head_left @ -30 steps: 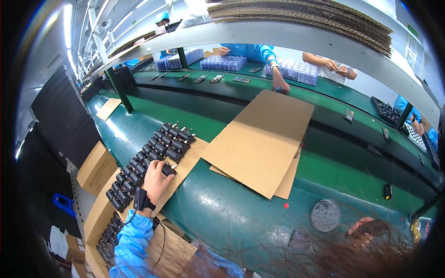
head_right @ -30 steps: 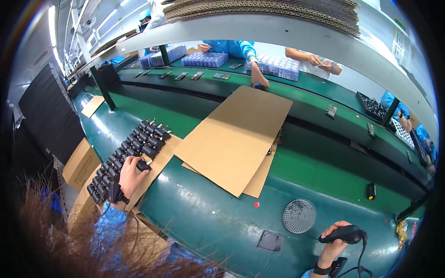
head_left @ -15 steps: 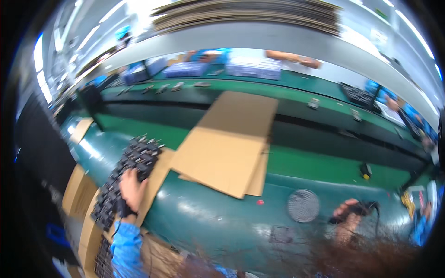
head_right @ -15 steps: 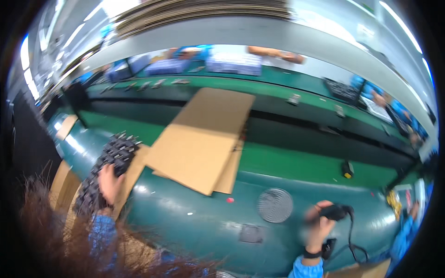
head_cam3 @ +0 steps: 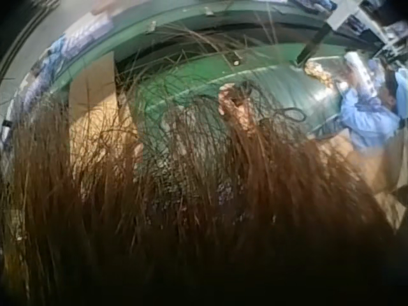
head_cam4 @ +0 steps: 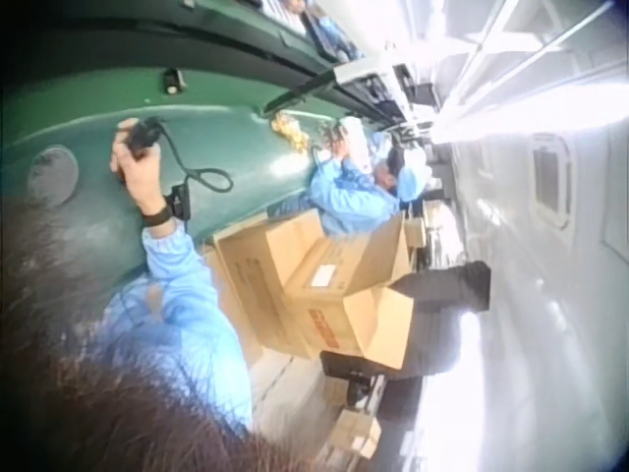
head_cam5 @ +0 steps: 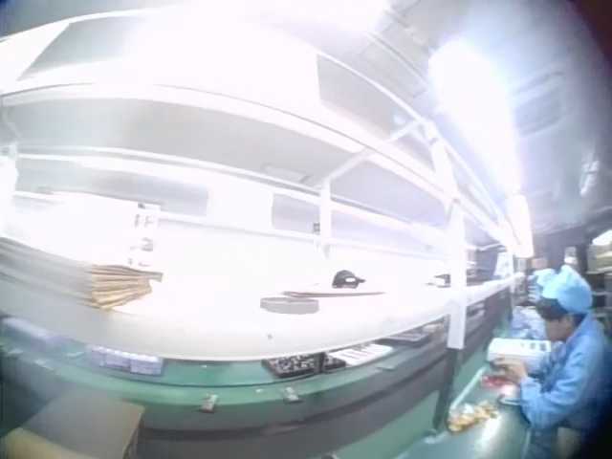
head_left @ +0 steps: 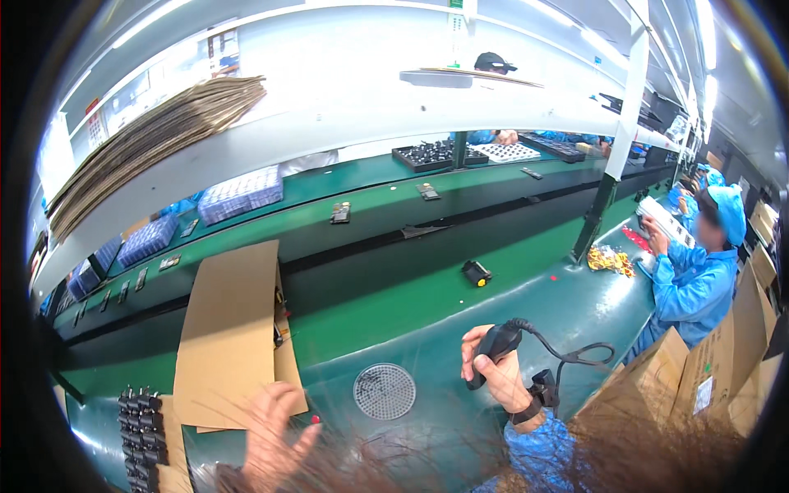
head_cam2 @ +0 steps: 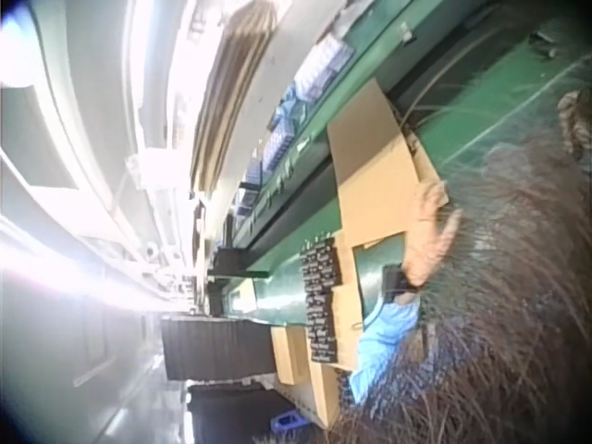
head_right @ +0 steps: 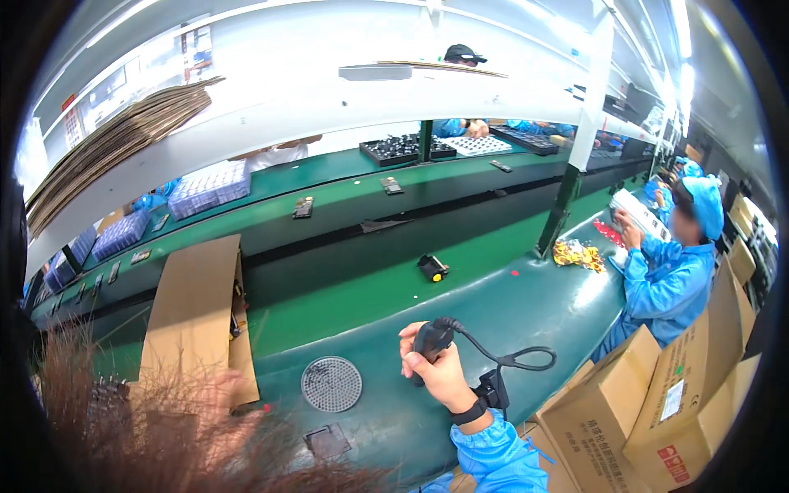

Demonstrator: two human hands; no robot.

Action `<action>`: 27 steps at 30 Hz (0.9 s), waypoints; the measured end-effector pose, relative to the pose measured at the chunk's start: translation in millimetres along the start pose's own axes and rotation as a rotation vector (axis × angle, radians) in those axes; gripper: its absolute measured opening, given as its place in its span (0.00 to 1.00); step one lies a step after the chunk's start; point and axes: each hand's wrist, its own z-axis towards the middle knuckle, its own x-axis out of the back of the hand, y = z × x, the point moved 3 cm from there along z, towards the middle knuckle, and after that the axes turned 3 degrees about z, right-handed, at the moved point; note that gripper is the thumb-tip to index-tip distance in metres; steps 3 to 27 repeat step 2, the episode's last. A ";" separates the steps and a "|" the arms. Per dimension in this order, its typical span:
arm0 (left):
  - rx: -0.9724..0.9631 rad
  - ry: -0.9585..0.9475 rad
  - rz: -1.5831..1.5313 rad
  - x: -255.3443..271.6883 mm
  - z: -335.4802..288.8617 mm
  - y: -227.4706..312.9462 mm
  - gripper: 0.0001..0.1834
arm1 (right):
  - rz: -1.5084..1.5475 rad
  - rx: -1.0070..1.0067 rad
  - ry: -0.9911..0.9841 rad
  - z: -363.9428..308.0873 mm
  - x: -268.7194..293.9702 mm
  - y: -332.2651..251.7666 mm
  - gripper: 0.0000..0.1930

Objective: Use an electric screwdriver to secure components into small electronic device housings on a production line.

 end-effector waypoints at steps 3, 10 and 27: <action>-0.123 -0.088 -0.005 -11.5 27.4 29.0 0.36 | -0.067 -0.080 -0.052 -0.1 11.8 -3.6 0.20; -0.123 -0.088 -0.005 -11.5 27.4 29.0 0.36 | -0.067 -0.080 -0.052 -0.1 11.8 -3.6 0.20; -0.123 -0.088 -0.005 -11.5 27.4 29.0 0.36 | -0.067 -0.080 -0.052 -0.1 11.8 -3.6 0.20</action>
